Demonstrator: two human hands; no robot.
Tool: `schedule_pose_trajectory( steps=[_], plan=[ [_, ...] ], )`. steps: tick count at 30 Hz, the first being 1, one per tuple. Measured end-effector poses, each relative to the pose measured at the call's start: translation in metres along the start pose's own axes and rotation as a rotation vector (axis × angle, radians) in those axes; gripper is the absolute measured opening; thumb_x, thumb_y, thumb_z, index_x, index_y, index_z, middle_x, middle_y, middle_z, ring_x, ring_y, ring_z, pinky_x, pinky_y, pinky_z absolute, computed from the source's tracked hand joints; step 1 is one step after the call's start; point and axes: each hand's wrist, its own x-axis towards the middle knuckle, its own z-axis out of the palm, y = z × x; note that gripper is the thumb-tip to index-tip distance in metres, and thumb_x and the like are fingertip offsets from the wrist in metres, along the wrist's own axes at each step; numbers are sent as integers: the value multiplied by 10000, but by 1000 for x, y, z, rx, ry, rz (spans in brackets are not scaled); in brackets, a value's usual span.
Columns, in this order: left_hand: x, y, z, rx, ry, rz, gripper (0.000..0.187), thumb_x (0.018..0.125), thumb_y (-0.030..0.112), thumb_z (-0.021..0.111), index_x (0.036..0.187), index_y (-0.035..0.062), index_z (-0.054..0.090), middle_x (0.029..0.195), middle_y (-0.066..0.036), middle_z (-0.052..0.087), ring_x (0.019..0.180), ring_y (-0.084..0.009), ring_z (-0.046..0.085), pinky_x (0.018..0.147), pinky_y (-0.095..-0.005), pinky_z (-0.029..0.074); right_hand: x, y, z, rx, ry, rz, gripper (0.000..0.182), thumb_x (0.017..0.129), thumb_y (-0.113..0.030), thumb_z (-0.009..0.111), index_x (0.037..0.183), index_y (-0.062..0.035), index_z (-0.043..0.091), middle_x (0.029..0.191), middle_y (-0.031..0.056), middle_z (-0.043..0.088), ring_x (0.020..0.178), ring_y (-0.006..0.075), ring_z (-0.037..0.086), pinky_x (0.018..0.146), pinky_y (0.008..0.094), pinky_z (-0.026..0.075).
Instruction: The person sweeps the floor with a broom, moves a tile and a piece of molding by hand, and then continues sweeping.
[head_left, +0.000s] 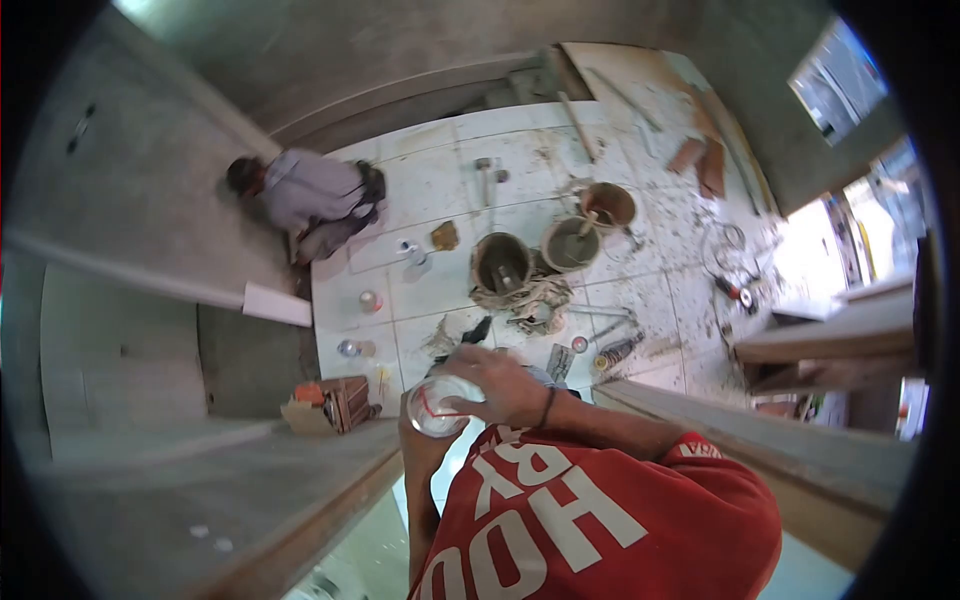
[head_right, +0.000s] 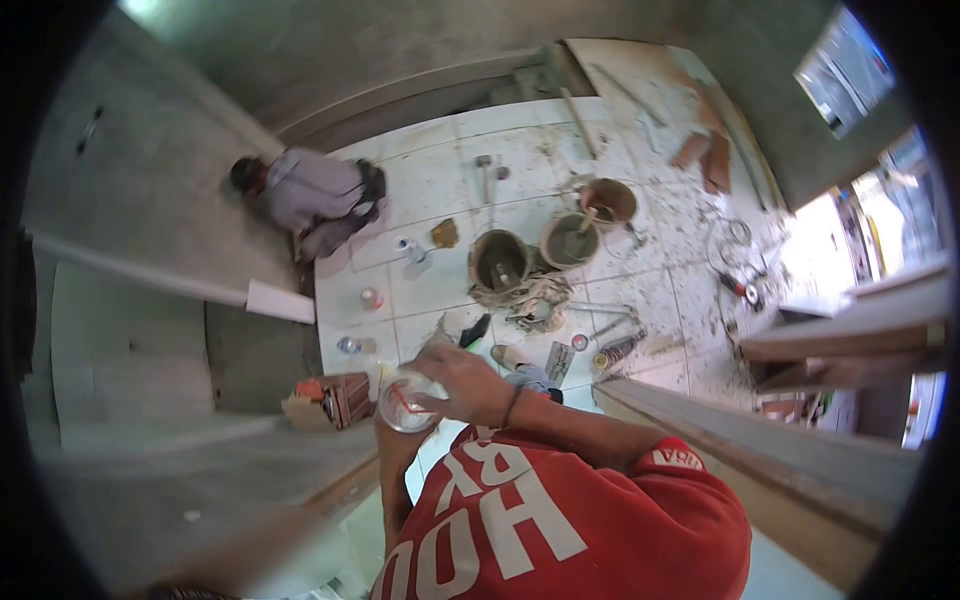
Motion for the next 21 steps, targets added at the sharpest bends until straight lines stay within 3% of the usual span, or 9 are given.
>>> schedule_pose_trajectory(
  steps=[3, 5, 7, 11, 13, 15, 17, 18, 21],
  plan=[
    [1, 10, -9, -47, -2, 32, 765, 626, 223, 926, 1241, -5, 532, 1125, -154, 645, 1021, -288, 650, 876, -391, 531, 8, -13, -1, 104, -42, 55, 790, 794, -443, 753, 1439, -115, 437, 1287, 214, 525, 1207, 415, 540, 1005, 487, 458],
    [0, -10, -11, 83, -20, 79, 780, 626, 231, 896, 1268, 2, 514, 1191, -191, 568, 1116, -358, 585, 936, -438, 494, 14, -16, 2, 175, -133, 87, 904, 762, -476, 774, 1491, -129, 366, 1329, 233, 489, 1234, 435, 521, 1034, 498, 439],
    [-3, -5, -12, 111, -70, 94, 808, 612, 221, 892, 1284, 2, 499, 1240, -205, 530, 1194, -367, 530, 983, -450, 462, 14, -17, 11, 66, -395, 162, 1042, 704, -483, 806, 1529, -139, 269, 1365, 251, 446, 1264, 460, 496, 1050, 526, 419],
    [-22, -38, -11, 85, -107, 11, 992, 612, 242, 915, 1423, 31, 384, 1352, -199, 448, 1244, -371, 500, 1040, -435, 451, 12, 6, 38, -33, -352, 166, 944, 696, -420, 811, 1471, -120, 364, 1278, 248, 489, 1153, 438, 554, 995, 489, 468],
    [-49, -87, -12, -164, -60, -280, 1024, 666, 338, 920, 1469, 49, 354, 1477, -170, 393, 1342, -329, 449, 1074, -464, 441, 8, 30, 46, -24, -261, 241, 915, 678, -358, 840, 1436, -92, 400, 1242, 225, 520, 1063, 390, 608, 898, 455, 526],
    [-93, -212, 9, -184, 125, -403, 905, 774, 340, 850, 1476, 44, 364, 1518, -166, 367, 1345, -326, 446, 1068, -482, 443, 6, 50, 46, -190, -78, 287, 933, 668, -361, 851, 1434, -80, 399, 1249, 225, 522, 1048, 389, 620, 880, 468, 533],
    [-137, -232, 13, -301, 239, -1060, 741, 888, 321, 734, 1473, 37, 377, 1434, -205, 474, 1286, -318, 502, 1034, -436, 453, 2, 76, 37, -167, -76, 400, 938, 664, -353, 857, 1434, -77, 399, 1256, 229, 521, 1053, 392, 620, 879, 472, 535],
    [-156, -243, 19, -342, 246, -1212, 730, 889, 318, 732, 1467, 36, 386, 1430, -205, 479, 1280, -316, 508, 1031, -436, 455, 0, 94, 31, -145, -53, 514, 943, 659, -345, 864, 1433, -75, 398, 1263, 232, 520, 1057, 394, 621, 877, 475, 536],
    [-215, -274, 44, -396, 125, -1228, 697, 892, 310, 726, 1449, 33, 410, 1417, -205, 496, 1261, -312, 524, 1019, -435, 459, -23, 156, 28, -358, 20, 555, 982, 651, -352, 882, 1444, -80, 371, 1260, 263, 522, 1122, 432, 577, 931, 490, 502]
  ],
)
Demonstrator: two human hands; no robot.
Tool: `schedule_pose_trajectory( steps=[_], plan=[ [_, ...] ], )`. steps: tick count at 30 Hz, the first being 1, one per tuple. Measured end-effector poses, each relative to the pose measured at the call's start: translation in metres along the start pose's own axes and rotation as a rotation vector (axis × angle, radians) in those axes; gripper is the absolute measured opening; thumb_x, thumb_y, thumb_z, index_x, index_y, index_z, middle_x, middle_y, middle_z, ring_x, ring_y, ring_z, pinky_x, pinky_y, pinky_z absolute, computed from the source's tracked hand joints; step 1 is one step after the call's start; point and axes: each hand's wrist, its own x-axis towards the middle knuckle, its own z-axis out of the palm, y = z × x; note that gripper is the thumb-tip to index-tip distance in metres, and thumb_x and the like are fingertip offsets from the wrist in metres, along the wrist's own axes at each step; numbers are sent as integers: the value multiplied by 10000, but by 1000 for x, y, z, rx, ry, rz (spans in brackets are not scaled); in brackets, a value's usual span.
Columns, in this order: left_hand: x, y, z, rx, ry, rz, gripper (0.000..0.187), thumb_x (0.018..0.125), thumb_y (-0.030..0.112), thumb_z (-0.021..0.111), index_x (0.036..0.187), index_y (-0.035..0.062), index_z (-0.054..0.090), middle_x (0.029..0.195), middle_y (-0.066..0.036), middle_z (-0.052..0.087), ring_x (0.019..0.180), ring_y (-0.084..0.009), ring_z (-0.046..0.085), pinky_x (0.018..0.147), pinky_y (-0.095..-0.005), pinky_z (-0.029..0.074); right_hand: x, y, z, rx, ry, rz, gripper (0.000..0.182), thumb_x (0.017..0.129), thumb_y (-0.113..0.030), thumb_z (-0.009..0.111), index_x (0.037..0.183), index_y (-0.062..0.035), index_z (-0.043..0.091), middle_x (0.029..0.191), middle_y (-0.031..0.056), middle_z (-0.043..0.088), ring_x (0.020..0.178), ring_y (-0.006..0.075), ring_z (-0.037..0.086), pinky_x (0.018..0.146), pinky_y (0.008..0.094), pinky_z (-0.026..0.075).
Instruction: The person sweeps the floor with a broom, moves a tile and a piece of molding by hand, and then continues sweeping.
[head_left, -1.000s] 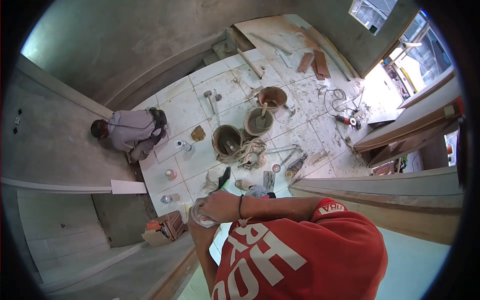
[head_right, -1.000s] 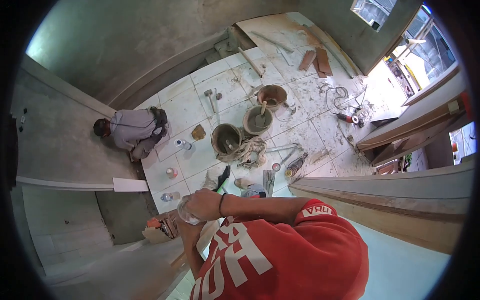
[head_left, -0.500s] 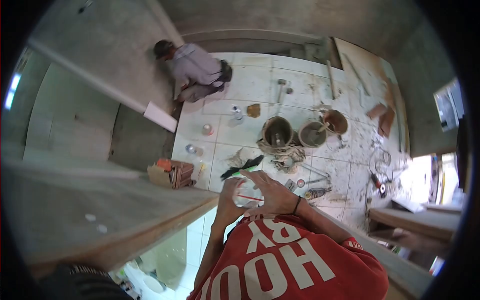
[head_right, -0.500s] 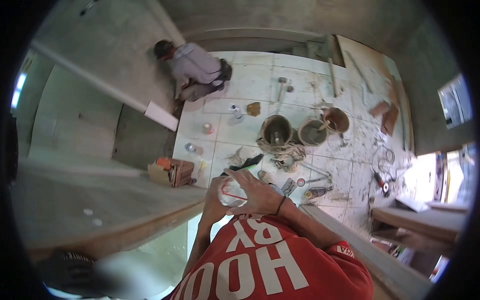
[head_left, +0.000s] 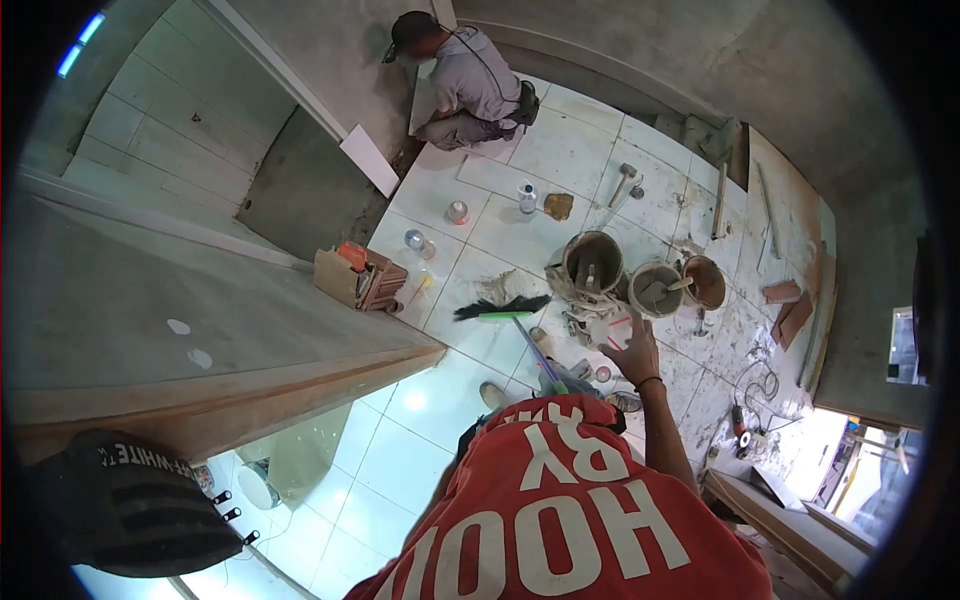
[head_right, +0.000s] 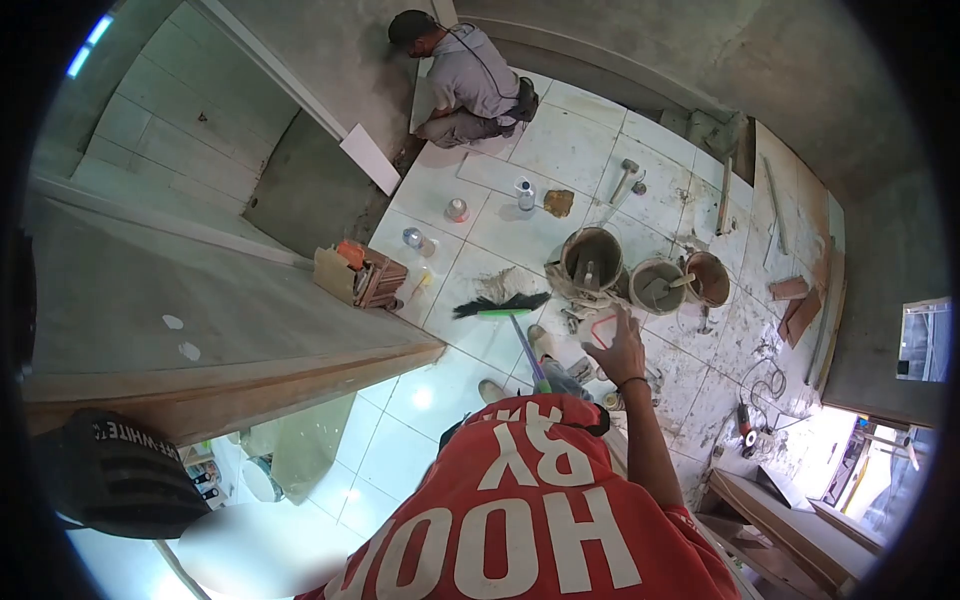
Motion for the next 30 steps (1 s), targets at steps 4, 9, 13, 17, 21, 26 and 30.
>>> schedule_pose_trajectory(
  steps=[4, 9, 13, 17, 21, 26, 30],
  plan=[
    [-6, -41, -4, 80, -98, 20, 654, 896, 298, 718, 1424, 30, 443, 1401, -205, 519, 1237, -306, 546, 1004, -434, 465, -4, 92, 45, -97, 56, 187, 996, 619, -450, 904, 1403, -85, 411, 1185, 296, 592, 1042, 440, 620, 911, 503, 498],
    [-29, -17, -27, 188, -165, 97, 601, 900, 284, 709, 1394, 25, 484, 1381, -204, 547, 1206, -299, 574, 985, -433, 473, -30, 171, 97, 33, -78, 471, 1107, 546, -551, 916, 1391, -28, 428, 1251, 289, 601, 1184, 410, 584, 970, 456, 490],
    [-116, 112, -37, 322, -40, 448, 561, 904, 273, 701, 1370, 21, 517, 1364, -204, 569, 1182, -293, 595, 969, -432, 479, -56, 200, 122, -14, -183, 653, 1176, 527, -553, 918, 1427, -14, 386, 1315, 272, 576, 1236, 397, 562, 1016, 436, 476],
    [-264, 269, -20, 317, 63, 1217, 413, 818, 11, 685, 1208, 46, 553, 1256, -112, 606, 1150, -246, 586, 960, -398, 465, -66, 207, 131, 27, -197, 634, 1194, 525, -563, 911, 1427, 12, 383, 1351, 271, 556, 1275, 392, 539, 1037, 436, 462],
    [-369, 327, 19, -101, -203, 1790, 491, 750, 106, 757, 1173, -10, 537, 1117, -192, 642, 1029, -314, 630, 879, -405, 504, -60, 210, 136, 68, -151, 591, 1152, 550, -578, 891, 1423, -7, 403, 1324, 283, 568, 1239, 404, 559, 1014, 451, 477],
    [-429, 362, 59, 199, -465, 2065, 716, 689, 301, 909, 1197, 135, 433, 1048, -141, 635, 875, -288, 689, 779, -367, 530, -52, 181, 115, 156, -47, 572, 1060, 602, -548, 872, 1403, -15, 428, 1280, 283, 598, 1203, 407, 583, 991, 453, 488],
    [-429, 339, 64, -311, -717, 1846, 438, 870, 481, 693, 1140, 147, 609, 1028, -218, 646, 878, -311, 669, 729, -444, 559, -70, 188, 118, 137, 16, 609, 1049, 591, -537, 880, 1387, -6, 451, 1274, 305, 588, 1209, 413, 573, 995, 456, 483]
  ],
)
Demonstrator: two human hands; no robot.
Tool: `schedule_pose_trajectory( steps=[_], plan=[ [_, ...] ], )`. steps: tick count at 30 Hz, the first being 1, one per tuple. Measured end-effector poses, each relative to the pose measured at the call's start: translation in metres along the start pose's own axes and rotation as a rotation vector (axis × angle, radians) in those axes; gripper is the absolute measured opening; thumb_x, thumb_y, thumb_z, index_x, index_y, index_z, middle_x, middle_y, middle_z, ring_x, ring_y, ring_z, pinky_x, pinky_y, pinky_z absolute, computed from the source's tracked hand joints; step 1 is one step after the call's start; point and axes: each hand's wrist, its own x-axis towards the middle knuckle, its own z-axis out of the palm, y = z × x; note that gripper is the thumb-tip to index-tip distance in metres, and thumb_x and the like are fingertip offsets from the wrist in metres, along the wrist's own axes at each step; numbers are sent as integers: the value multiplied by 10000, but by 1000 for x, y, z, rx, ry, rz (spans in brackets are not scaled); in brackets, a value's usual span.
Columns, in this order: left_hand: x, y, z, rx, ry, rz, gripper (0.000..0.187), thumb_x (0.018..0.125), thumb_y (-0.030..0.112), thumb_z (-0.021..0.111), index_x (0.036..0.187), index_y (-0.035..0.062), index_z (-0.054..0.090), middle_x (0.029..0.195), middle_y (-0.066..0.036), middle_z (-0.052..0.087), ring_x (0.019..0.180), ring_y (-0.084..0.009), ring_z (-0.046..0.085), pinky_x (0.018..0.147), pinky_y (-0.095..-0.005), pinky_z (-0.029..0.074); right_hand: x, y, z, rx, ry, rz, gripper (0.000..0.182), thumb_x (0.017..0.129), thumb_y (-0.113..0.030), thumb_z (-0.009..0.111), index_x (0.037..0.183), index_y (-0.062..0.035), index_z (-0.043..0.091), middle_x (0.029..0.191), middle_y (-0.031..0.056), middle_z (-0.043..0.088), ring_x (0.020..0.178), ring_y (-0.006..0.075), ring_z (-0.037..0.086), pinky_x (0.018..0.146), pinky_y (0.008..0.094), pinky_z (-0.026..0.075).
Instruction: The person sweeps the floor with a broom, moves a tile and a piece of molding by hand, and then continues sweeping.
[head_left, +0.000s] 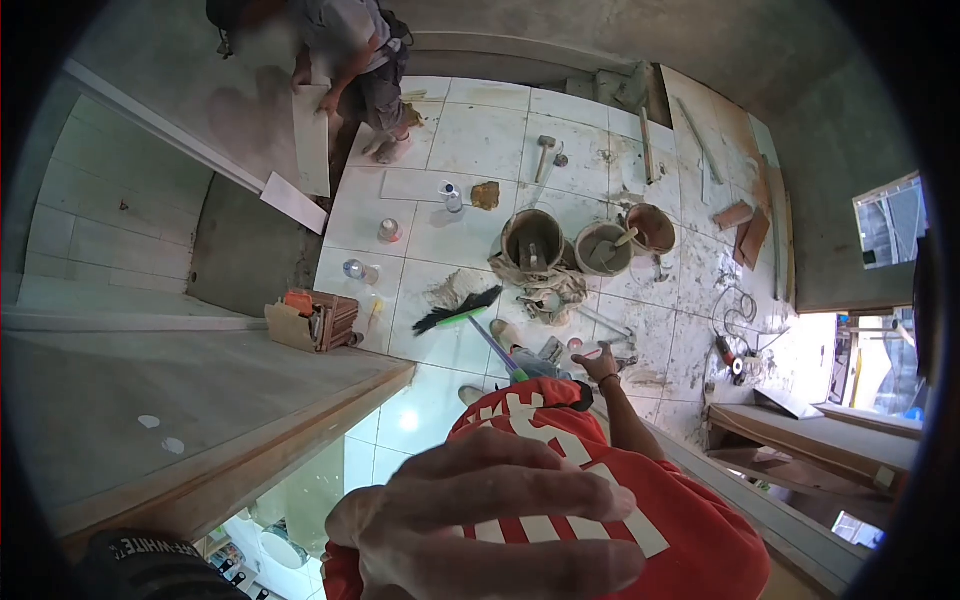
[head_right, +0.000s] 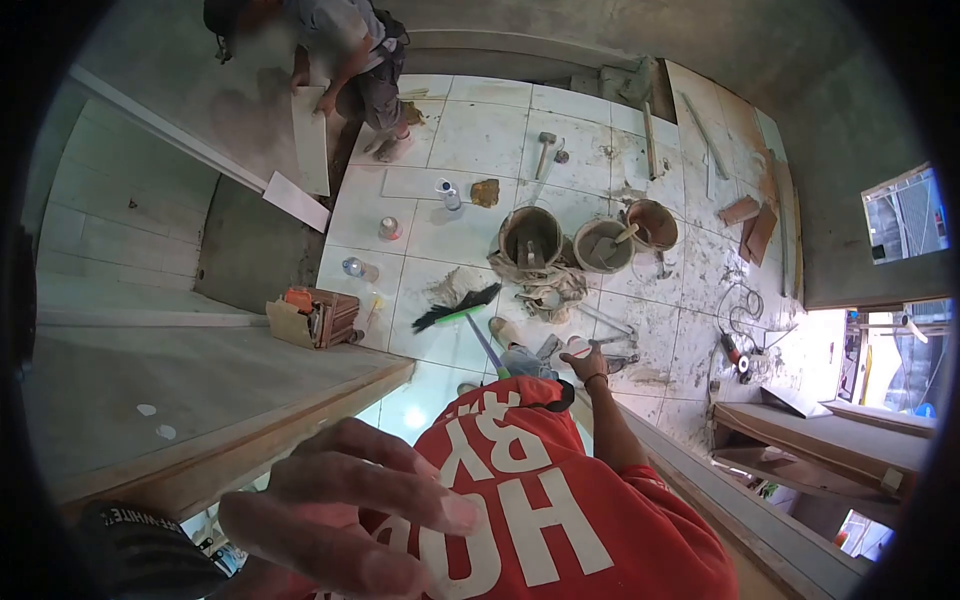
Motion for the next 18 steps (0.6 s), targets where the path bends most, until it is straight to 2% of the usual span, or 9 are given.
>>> schedule_pose_trajectory(
  steps=[3, 6, 8, 11, 12, 14, 16, 17, 18],
  plan=[
    [4, -3, -24, 178, -106, -224, 433, 755, 111, 695, 1180, 108, 613, 1015, -165, 683, 892, -268, 693, 753, -399, 555, -5, 28, 12, -83, 39, 49, 1119, 564, -577, 887, 1398, 19, 437, 1317, 300, 559, 1254, 397, 536, 1034, 442, 457],
    [-14, -44, -40, 417, -6, -95, 518, 733, -31, 661, 1237, 54, 577, 1070, -150, 674, 921, -246, 682, 789, -370, 546, -7, 42, 20, -75, 97, 59, 1156, 590, -570, 878, 1433, 35, 369, 1359, 302, 522, 1279, 412, 504, 1066, 438, 431],
    [-30, -69, -73, 593, -168, -376, 501, 783, 19, 680, 1261, 29, 532, 1141, -177, 644, 987, -275, 658, 844, -375, 528, -18, 11, 6, 11, 147, 78, 1106, 579, -474, 912, 1400, 39, 376, 1318, 278, 531, 1243, 413, 508, 1032, 455, 442],
    [-130, -144, -121, 671, -153, -814, 562, 819, 225, 753, 1301, 46, 526, 1240, -143, 623, 1081, -272, 637, 878, -398, 506, -18, -32, -7, 56, 197, -1, 1035, 607, -448, 906, 1369, 36, 399, 1264, 258, 552, 1188, 409, 536, 994, 469, 452],
    [-174, -165, -137, 721, -176, -940, 590, 842, 290, 754, 1325, 49, 517, 1279, -145, 612, 1110, -283, 631, 896, -416, 505, -15, -47, -10, 89, 219, -96, 997, 627, -434, 899, 1360, 30, 407, 1236, 249, 559, 1169, 404, 543, 987, 472, 451],
    [-278, -205, -168, 813, -202, -1178, 645, 881, 417, 676, 1358, 15, 514, 1297, -236, 587, 1161, -367, 601, 985, -433, 474, -16, -84, -19, 124, 242, -203, 958, 647, -419, 892, 1350, 25, 416, 1209, 241, 565, 1150, 399, 551, 979, 475, 449],
    [-337, -211, -173, 757, -204, -1594, 673, 891, 450, 645, 1391, 24, 498, 1336, -238, 567, 1228, -379, 556, 1036, -441, 446, -26, -134, -33, 127, 248, -443, 875, 667, -357, 897, 1316, 5, 434, 1191, 248, 589, 1050, 363, 639, 857, 444, 539],
    [-377, -216, -177, 760, -188, -1591, 673, 891, 450, 645, 1391, 24, 498, 1336, -238, 567, 1228, -379, 556, 1036, -441, 446, -33, -157, -41, 126, 243, -456, 875, 667, -357, 897, 1316, 5, 434, 1191, 248, 589, 1050, 363, 639, 857, 444, 539],
    [-417, -220, -181, 460, -229, -1416, 683, 890, 455, 647, 1398, 26, 494, 1345, -244, 559, 1220, -380, 564, 1030, -441, 455, -41, -180, -47, 186, 128, -513, 888, 672, -366, 893, 1332, 6, 428, 1173, 228, 579, 1027, 337, 637, 820, 418, 554]
  ],
)
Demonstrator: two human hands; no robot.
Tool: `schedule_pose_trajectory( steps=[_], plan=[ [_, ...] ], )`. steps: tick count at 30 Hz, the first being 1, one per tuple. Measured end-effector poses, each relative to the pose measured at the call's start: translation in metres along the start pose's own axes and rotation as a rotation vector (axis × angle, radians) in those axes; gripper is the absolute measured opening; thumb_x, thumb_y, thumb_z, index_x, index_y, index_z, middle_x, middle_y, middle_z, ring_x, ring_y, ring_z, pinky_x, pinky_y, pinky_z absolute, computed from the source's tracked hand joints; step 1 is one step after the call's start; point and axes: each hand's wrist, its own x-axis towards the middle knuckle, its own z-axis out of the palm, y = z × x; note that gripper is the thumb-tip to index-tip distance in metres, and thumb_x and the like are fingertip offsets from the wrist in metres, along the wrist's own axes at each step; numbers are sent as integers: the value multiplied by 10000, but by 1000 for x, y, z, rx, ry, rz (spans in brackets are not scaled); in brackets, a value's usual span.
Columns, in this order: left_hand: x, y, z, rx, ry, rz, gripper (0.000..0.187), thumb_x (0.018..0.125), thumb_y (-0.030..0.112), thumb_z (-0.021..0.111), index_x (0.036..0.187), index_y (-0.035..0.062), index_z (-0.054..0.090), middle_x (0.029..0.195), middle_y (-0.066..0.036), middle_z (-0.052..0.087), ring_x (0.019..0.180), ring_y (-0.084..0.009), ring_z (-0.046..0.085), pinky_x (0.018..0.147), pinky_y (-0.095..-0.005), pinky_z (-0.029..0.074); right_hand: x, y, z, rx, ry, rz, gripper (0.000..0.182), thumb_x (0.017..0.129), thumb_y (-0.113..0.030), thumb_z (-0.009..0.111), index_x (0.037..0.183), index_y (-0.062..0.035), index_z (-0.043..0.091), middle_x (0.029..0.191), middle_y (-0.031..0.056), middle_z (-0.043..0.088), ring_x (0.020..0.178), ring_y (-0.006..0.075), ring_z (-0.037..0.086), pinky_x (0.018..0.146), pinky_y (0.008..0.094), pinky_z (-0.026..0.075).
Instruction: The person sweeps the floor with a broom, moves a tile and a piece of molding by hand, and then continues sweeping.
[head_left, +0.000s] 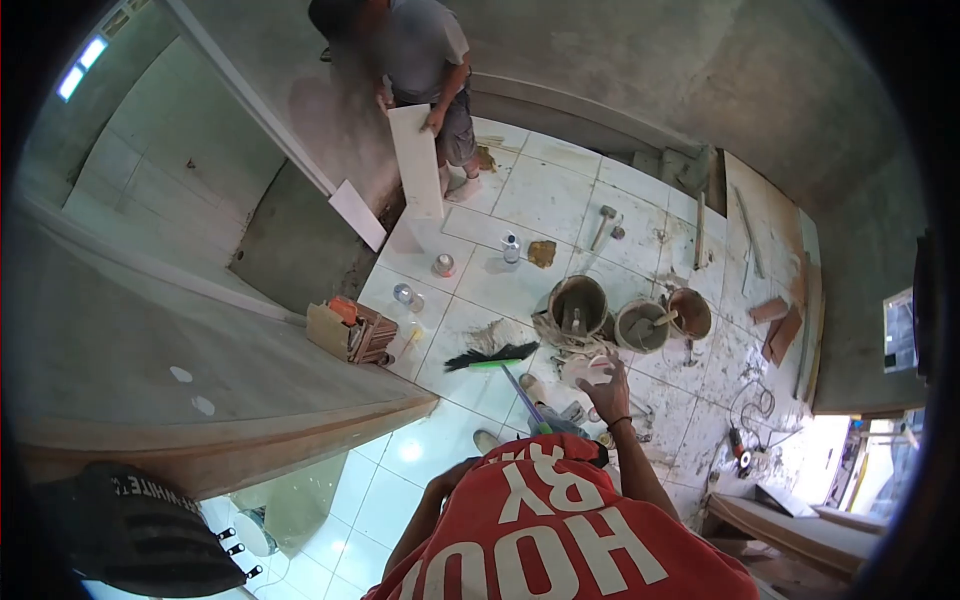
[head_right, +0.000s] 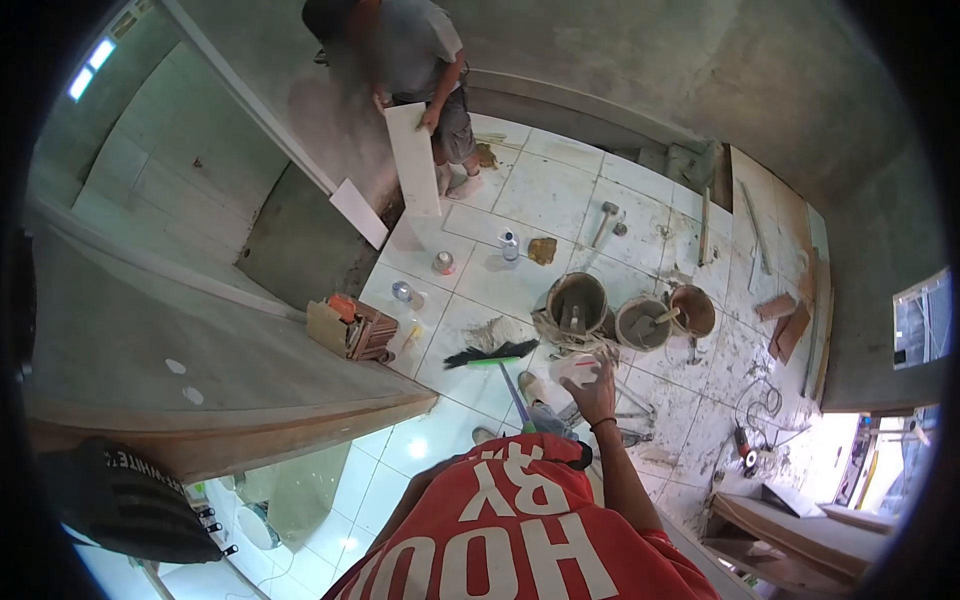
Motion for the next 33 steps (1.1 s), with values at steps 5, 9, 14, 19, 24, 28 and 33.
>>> schedule_pose_trajectory(
  steps=[5, 9, 14, 19, 24, 28, 33],
  plan=[
    [-25, -9, -42, 150, -196, 81, 764, 837, 400, 723, 1439, 22, 444, 1379, -244, 538, 1175, -361, 602, 993, -414, 497, 4, -87, 8, 87, -470, -115, 938, 680, -415, 891, 1364, 15, 414, 1175, 208, 599, 1002, 296, 675, 760, 377, 581],
    [-56, 107, -53, 62, 328, -241, 843, 757, 335, 803, 1449, 38, 426, 1336, -212, 580, 1145, -355, 624, 971, -411, 512, -16, -138, 36, -76, -749, -457, 1035, 673, -602, 828, 1373, 39, 417, 1196, 242, 609, 1067, 356, 643, 889, 430, 528],
    [-38, 146, -56, -67, 679, 516, 832, 676, 248, 881, 1374, 37, 479, 1189, -145, 672, 1068, -343, 663, 909, -413, 529, -47, -194, 57, 91, -1036, -707, 1015, 754, -620, 755, 1441, 16, 362, 1203, 246, 590, 1115, 378, 597, 977, 430, 469],
    [-16, 109, -30, -511, 798, 333, 737, 654, 127, 887, 1278, -10, 518, 965, -111, 658, 886, -179, 639, 784, -320, 536, -35, -176, 64, 103, -1081, -359, 920, 897, -644, 593, 1521, -51, 272, 1343, 309, 534, 1166, 423, 600, 985, 452, 465],
    [-43, 82, -25, -566, 913, 224, 727, 716, 130, 858, 1294, -8, 440, 999, -114, 634, 901, -204, 640, 783, -339, 547, -6, -50, 114, -634, -1180, -423, 868, 808, -647, 667, 1417, -58, 480, 1302, 266, 598, 1210, 394, 581, 1038, 432, 445],
    [-63, 56, -26, -606, 950, 160, 642, 760, 161, 843, 1258, -7, 474, 1083, -158, 623, 1004, -244, 631, 864, -368, 537, -5, 15, 139, -553, -1372, -461, 613, 811, -516, 667, 1254, -92, 637, 1254, 161, 650, 1189, 352, 595, 1000, 455, 463],
    [-70, 6, -20, -389, 943, 75, 659, 710, 167, 887, 1224, -12, 516, 1111, -167, 638, 1004, -266, 645, 862, -385, 539, 26, 138, 268, -1000, -1446, -1140, 485, 732, -347, 701, 1122, -60, 681, 1066, 134, 723, 955, 306, 691, 816, 429, 549]
  ],
)
